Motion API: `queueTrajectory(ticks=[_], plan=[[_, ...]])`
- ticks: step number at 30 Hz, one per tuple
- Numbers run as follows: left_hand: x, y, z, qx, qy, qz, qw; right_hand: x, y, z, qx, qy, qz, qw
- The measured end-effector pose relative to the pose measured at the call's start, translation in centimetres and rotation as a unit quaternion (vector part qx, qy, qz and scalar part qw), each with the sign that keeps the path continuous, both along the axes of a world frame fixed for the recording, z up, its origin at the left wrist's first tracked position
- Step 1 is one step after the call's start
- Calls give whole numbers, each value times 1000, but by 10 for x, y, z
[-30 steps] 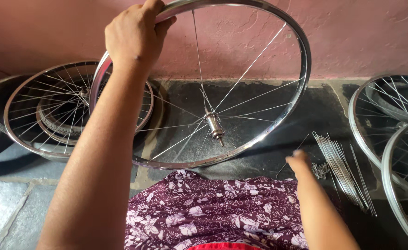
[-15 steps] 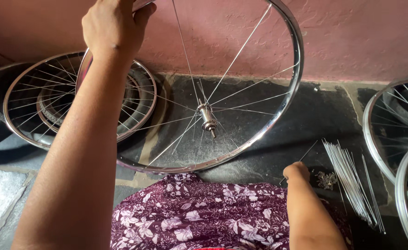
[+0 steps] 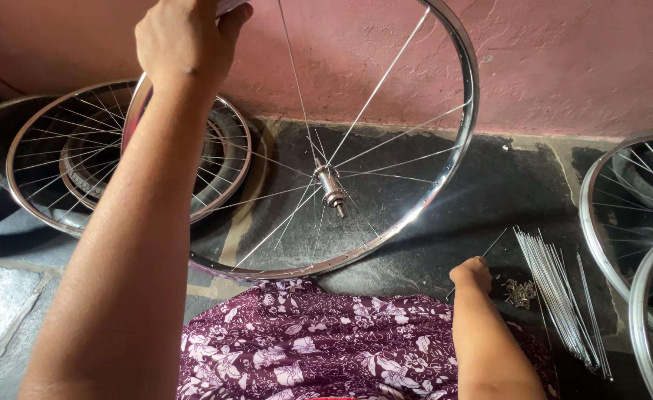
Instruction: The person inserts bicycle spokes into the hub and rim of a bicycle wheel, threading them through the rim holes and adjusting their positions. The person works on one wheel at a time, handling multiple spokes and occasionally rotating the wheel to access different sections.
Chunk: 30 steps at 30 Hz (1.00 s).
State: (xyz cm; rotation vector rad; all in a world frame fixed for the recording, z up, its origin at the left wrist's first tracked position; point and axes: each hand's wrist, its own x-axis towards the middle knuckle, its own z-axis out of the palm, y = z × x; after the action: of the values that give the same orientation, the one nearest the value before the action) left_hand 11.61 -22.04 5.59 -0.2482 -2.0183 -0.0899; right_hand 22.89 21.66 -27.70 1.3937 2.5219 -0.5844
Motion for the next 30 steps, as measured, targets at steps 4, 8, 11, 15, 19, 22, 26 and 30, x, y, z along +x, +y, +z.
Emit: queueTrajectory(ticks=[4,8,11,15,19,22,26,30], plan=[[2,4,-1,-19,20,-10,1000,1,-1,4,6,-6,-6,1000],[7,9,2,-14,10,-15,1000,9,-2,13,-39,-2,-32,999],[12,13,5,-21,1,-7,1000,10,2,16,-127,40,-50,990],[19,17,10,-31,3,-9,999,7,11,26,-362,263,-139,884],[28,21,15,-18,-32,-9,999,32,6,39,-550,406,-103,722],[34,22,18,-15,-27,-18,999,97,-29,66,-501,372,40,781],[42,21,21,-26,5,-25,999,185,-88,109,-509,160,203,821],[53,19,19,-19,50,-46,997,215,-123,125,-572,68,276,770]])
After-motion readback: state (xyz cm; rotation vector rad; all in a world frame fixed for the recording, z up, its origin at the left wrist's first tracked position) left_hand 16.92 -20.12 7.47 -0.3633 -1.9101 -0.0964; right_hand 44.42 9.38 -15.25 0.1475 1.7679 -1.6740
